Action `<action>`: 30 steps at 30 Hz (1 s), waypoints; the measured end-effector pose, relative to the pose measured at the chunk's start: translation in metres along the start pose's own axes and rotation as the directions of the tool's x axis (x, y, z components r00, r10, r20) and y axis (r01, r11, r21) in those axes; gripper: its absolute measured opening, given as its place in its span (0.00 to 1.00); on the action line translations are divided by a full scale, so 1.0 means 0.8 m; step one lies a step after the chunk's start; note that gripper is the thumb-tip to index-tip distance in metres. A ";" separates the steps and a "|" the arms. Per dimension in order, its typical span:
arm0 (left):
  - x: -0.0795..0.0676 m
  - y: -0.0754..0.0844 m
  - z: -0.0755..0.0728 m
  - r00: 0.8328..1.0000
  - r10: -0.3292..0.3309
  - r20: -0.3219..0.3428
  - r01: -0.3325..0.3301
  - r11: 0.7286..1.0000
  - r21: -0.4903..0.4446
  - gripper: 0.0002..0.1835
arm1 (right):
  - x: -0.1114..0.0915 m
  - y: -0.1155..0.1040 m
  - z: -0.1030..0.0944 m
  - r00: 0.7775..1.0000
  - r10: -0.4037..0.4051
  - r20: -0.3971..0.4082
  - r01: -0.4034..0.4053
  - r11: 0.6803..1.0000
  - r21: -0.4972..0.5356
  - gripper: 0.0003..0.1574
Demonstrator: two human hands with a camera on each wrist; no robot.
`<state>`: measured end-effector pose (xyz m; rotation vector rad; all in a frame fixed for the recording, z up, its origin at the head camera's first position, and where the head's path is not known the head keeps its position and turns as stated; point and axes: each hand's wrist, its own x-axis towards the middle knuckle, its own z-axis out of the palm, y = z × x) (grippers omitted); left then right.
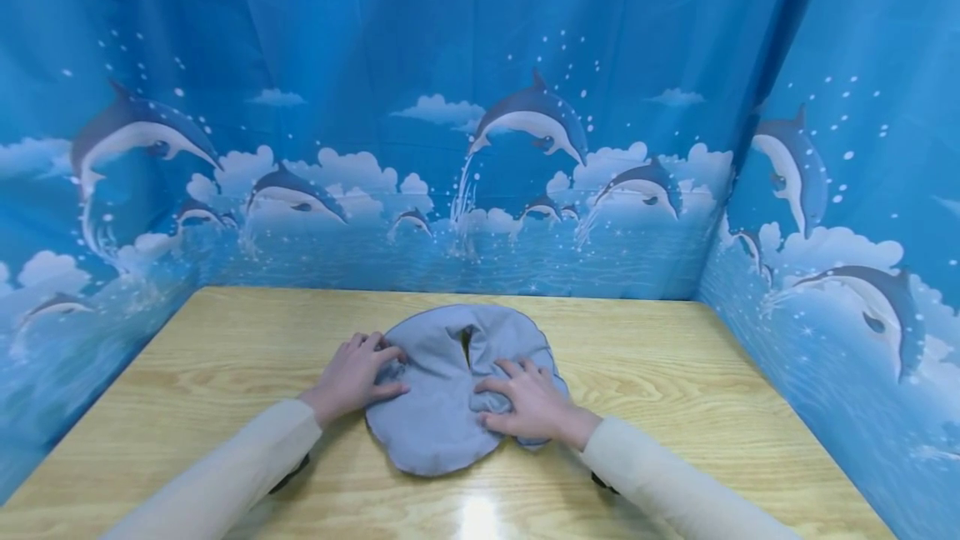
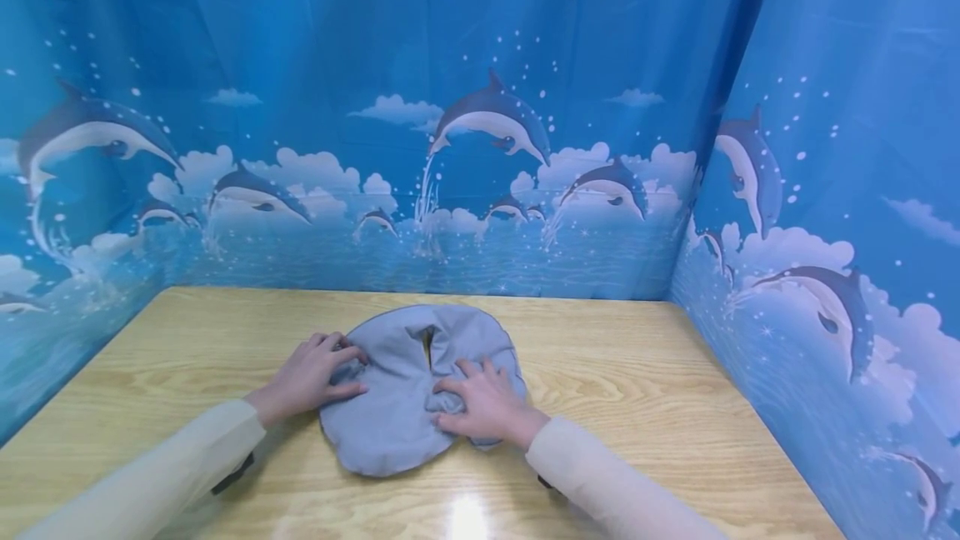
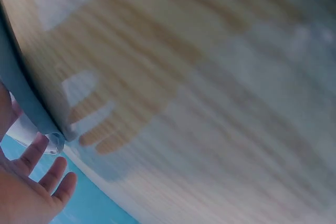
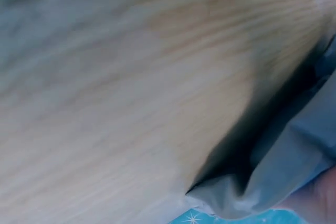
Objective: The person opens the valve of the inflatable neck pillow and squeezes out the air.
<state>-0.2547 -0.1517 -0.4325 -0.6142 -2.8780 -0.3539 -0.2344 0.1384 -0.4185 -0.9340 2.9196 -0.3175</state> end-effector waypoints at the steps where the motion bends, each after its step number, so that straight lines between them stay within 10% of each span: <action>1: 0.000 0.001 0.000 1.000 -0.005 0.005 0.005 1.000 -0.002 0.19 | 0.000 -0.001 0.000 1.000 0.014 0.009 -0.014 1.000 0.003 0.31; 16: 0.000 -0.003 0.004 1.000 -0.018 0.011 0.018 1.000 -0.016 0.20 | -0.003 -0.020 0.001 0.998 0.070 0.004 -0.069 0.997 -0.036 0.48; 30: -0.002 0.004 0.005 1.000 -0.020 0.005 0.020 1.000 0.002 0.20 | 0.004 -0.021 0.001 0.999 0.028 0.031 -0.026 0.998 -0.058 0.35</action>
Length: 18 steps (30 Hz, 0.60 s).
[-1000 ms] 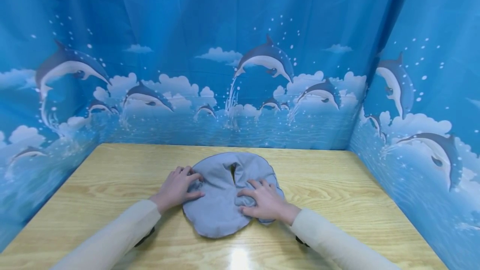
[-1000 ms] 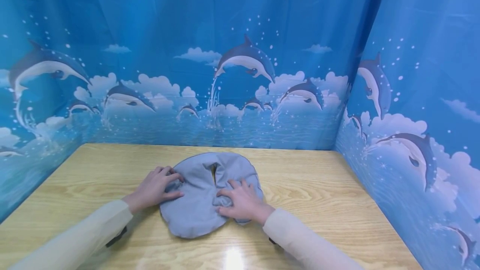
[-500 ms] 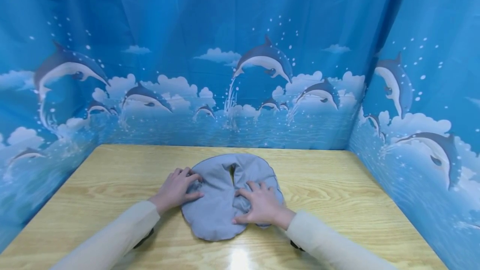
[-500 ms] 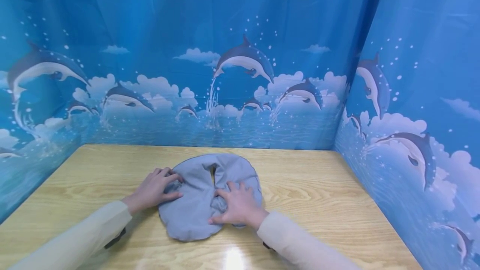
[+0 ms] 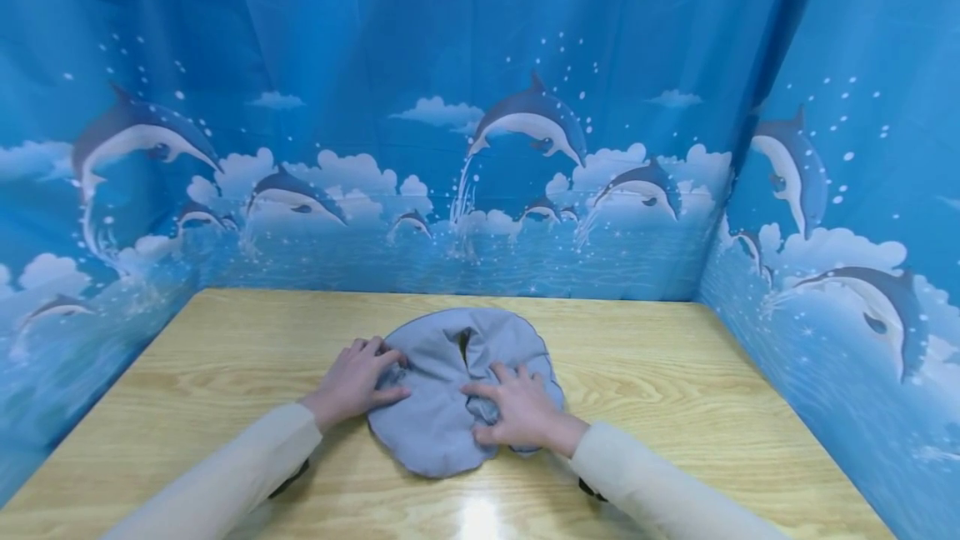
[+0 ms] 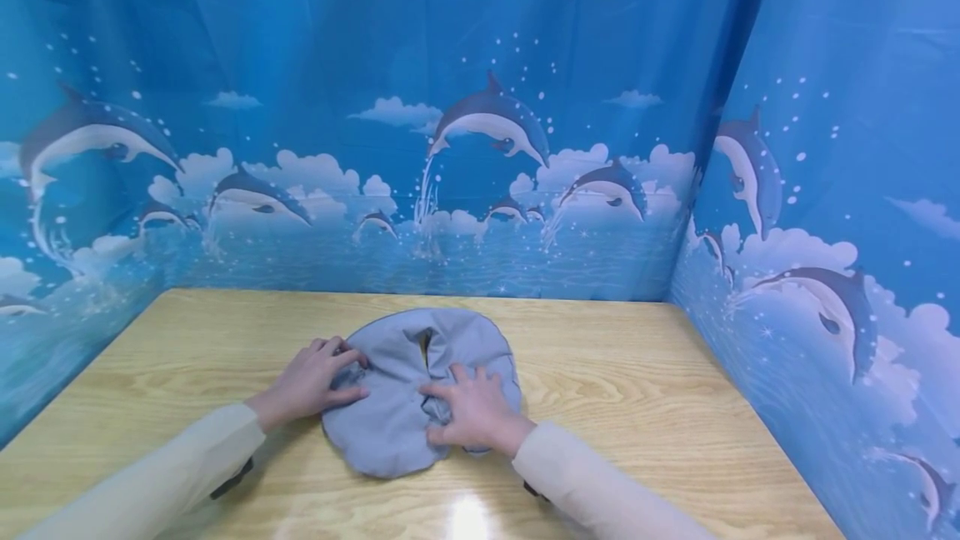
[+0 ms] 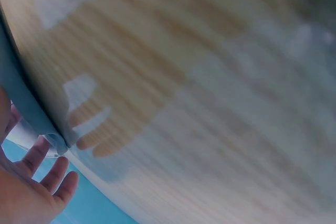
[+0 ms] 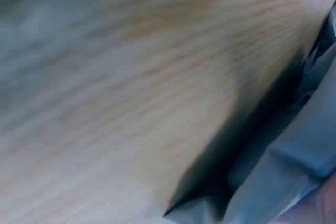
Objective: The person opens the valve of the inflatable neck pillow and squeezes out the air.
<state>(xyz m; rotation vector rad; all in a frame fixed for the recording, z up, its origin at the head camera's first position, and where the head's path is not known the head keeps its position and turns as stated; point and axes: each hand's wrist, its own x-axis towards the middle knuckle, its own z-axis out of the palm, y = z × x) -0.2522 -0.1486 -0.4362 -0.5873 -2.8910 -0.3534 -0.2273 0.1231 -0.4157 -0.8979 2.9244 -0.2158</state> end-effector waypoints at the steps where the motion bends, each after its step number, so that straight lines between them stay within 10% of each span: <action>1: 0.000 0.001 0.000 1.000 0.002 -0.002 -0.002 1.000 0.003 0.20 | 0.000 0.000 0.001 1.000 0.000 -0.006 0.001 1.000 0.006 0.34; 18: -0.005 0.006 0.002 1.000 -0.022 0.003 0.022 0.999 0.023 0.21 | 0.001 0.006 0.000 1.000 -0.008 0.004 0.007 0.998 0.056 0.35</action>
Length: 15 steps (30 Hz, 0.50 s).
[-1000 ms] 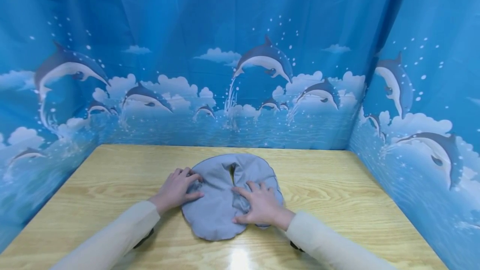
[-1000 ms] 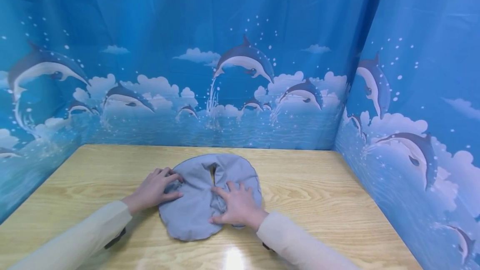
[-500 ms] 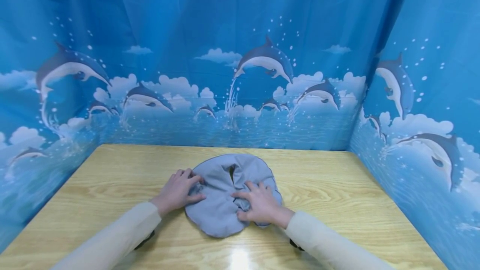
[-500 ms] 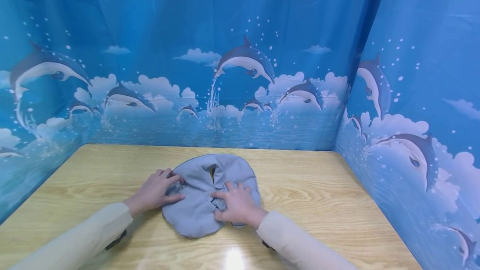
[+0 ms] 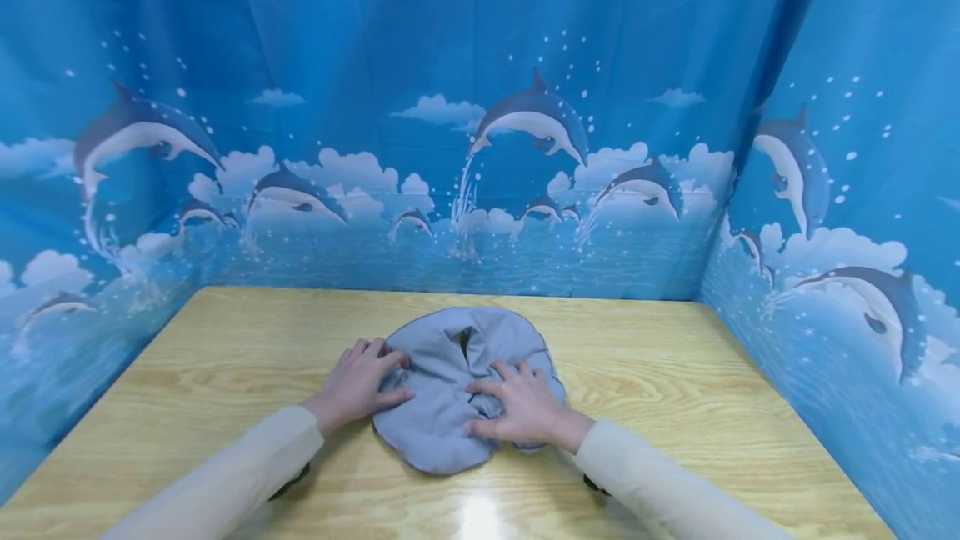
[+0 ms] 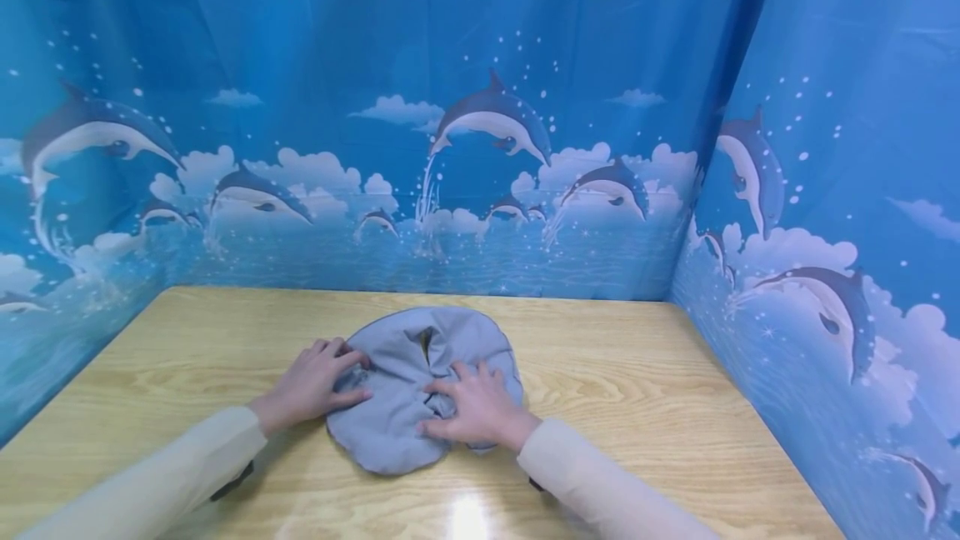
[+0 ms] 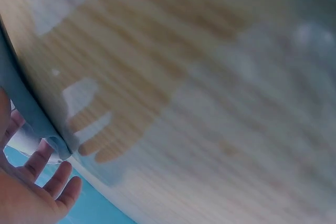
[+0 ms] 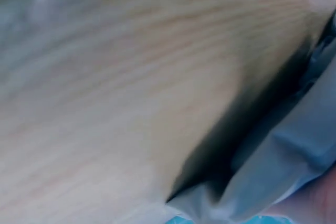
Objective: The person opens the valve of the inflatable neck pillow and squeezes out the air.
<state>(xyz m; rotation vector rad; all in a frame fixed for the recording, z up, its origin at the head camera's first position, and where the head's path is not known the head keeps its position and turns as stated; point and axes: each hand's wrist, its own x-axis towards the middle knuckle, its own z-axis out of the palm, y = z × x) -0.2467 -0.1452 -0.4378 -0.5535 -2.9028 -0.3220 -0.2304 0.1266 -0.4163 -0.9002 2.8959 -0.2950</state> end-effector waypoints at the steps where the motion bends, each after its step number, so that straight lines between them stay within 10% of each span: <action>1: 0.000 0.000 0.000 1.000 0.002 -0.001 -0.002 1.000 -0.001 0.21 | 0.000 -0.001 -0.001 1.000 0.009 0.012 -0.009 1.000 0.001 0.38; 15: 0.000 -0.001 -0.002 1.000 0.017 -0.010 -0.017 1.000 -0.015 0.20 | -0.002 -0.014 0.004 0.999 0.050 -0.002 -0.050 0.998 -0.043 0.45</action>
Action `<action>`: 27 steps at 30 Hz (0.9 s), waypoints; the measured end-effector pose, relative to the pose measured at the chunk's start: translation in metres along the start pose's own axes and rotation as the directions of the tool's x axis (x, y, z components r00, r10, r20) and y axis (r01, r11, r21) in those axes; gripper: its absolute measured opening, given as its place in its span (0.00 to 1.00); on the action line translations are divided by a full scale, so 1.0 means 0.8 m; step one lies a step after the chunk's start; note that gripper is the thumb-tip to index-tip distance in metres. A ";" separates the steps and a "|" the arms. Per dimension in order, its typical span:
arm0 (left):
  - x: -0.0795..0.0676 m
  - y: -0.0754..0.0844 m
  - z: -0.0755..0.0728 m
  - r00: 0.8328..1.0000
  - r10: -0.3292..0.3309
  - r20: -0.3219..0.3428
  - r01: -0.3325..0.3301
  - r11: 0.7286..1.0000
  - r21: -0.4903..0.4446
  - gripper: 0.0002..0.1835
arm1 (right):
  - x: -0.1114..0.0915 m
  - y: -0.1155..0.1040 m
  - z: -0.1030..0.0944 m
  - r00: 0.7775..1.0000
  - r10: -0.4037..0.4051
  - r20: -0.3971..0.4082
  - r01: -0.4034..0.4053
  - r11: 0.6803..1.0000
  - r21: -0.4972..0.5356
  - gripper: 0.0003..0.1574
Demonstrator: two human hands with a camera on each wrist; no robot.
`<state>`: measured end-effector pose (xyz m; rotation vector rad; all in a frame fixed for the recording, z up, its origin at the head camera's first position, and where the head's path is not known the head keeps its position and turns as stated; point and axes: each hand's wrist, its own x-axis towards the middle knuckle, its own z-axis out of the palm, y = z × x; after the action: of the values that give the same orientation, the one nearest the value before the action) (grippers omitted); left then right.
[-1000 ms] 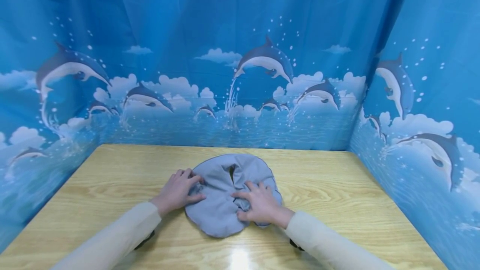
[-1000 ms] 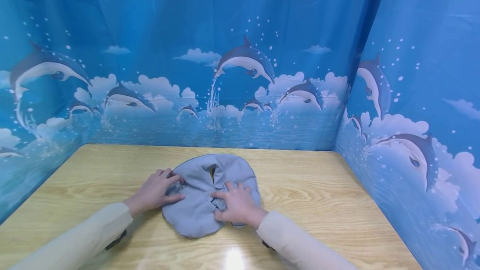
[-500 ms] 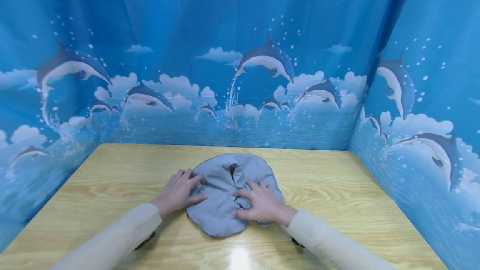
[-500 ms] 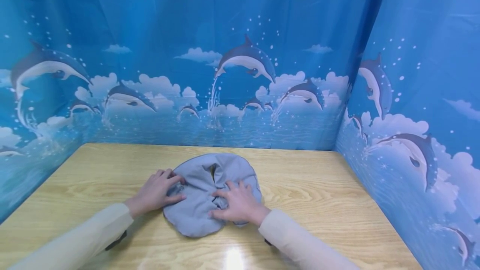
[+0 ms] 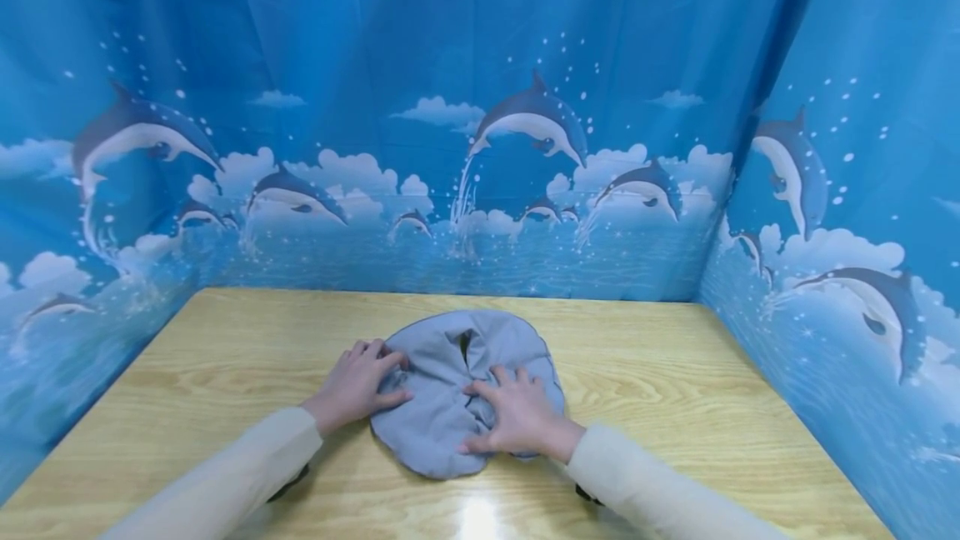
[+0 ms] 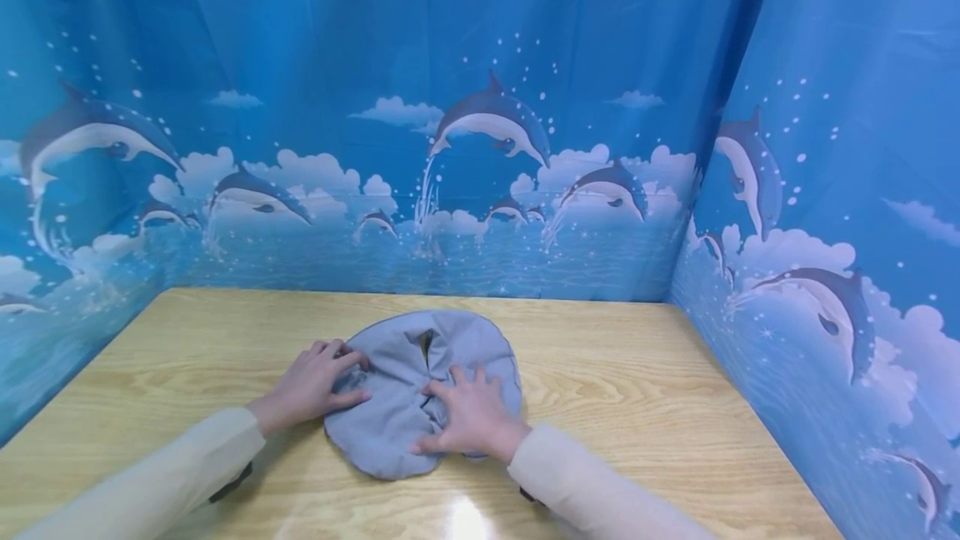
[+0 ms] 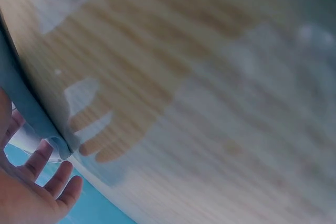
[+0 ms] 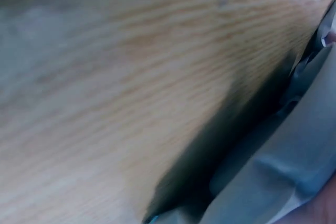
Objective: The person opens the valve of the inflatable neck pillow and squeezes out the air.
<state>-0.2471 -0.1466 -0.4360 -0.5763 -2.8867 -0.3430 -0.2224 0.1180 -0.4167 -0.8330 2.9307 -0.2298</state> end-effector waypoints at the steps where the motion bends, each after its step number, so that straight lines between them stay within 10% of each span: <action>1: 0.000 0.000 0.000 1.000 -0.001 0.001 0.001 1.000 -0.003 0.20 | 0.000 0.000 0.000 1.000 0.000 -0.004 0.000 1.000 0.000 0.43; 15: -0.002 0.003 0.003 1.000 -0.011 0.017 0.011 1.000 -0.006 0.21 | 0.004 0.002 0.004 0.995 -0.053 -0.081 0.051 0.998 -0.028 0.27; 27: -0.002 0.003 0.003 1.000 -0.019 0.024 0.019 1.000 -0.015 0.20 | -0.001 0.016 0.002 0.996 0.044 -0.076 -0.030 0.984 0.175 0.59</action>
<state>-0.2450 -0.1441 -0.4380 -0.5599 -2.9170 -0.3638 -0.2286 0.1290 -0.4200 -0.7599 2.9413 -0.5185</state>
